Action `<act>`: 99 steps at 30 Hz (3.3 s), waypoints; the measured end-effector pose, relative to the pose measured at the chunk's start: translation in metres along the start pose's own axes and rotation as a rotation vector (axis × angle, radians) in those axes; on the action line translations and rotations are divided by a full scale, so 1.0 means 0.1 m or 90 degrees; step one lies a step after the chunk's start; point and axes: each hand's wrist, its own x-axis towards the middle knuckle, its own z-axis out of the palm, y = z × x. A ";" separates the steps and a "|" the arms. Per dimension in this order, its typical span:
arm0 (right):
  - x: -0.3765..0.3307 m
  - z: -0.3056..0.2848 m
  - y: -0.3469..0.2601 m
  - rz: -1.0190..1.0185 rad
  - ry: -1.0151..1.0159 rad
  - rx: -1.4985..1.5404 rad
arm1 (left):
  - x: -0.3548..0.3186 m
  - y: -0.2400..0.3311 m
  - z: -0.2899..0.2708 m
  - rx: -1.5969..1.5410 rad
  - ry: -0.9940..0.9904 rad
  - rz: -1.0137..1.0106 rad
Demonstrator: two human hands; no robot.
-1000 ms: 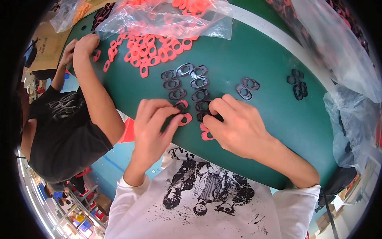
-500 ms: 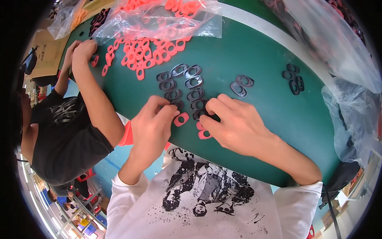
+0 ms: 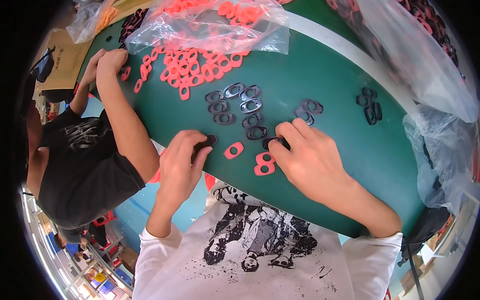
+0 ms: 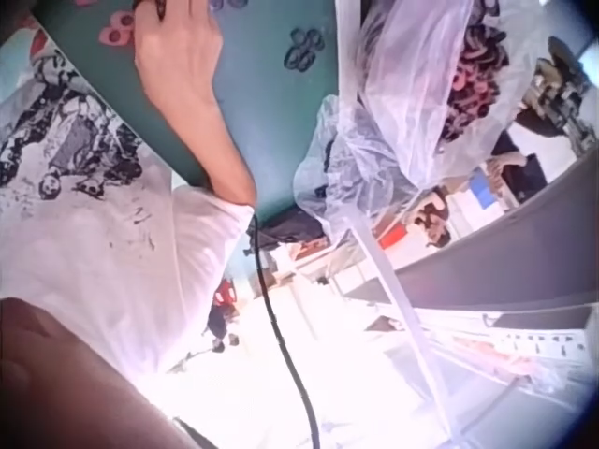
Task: The person assembles small pink plastic rings and black plastic bases into finished components by hand and with tweezers at a factory workbench.
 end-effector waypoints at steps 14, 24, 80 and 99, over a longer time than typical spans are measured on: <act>0.18 0.16 0.00 -0.037 0.039 0.057 | 0.04 0.01 -0.05 -0.017 -0.028 -0.004; 0.20 0.12 -0.02 0.000 -0.012 0.039 | 0.46 0.09 0.02 -0.015 0.037 0.108; 0.63 0.45 0.13 -0.055 0.043 -0.083 | 0.63 -0.04 0.24 0.155 -0.013 0.105; 0.54 0.43 0.12 -0.008 0.114 -0.086 | 0.46 -0.06 0.13 -1.181 0.019 -0.304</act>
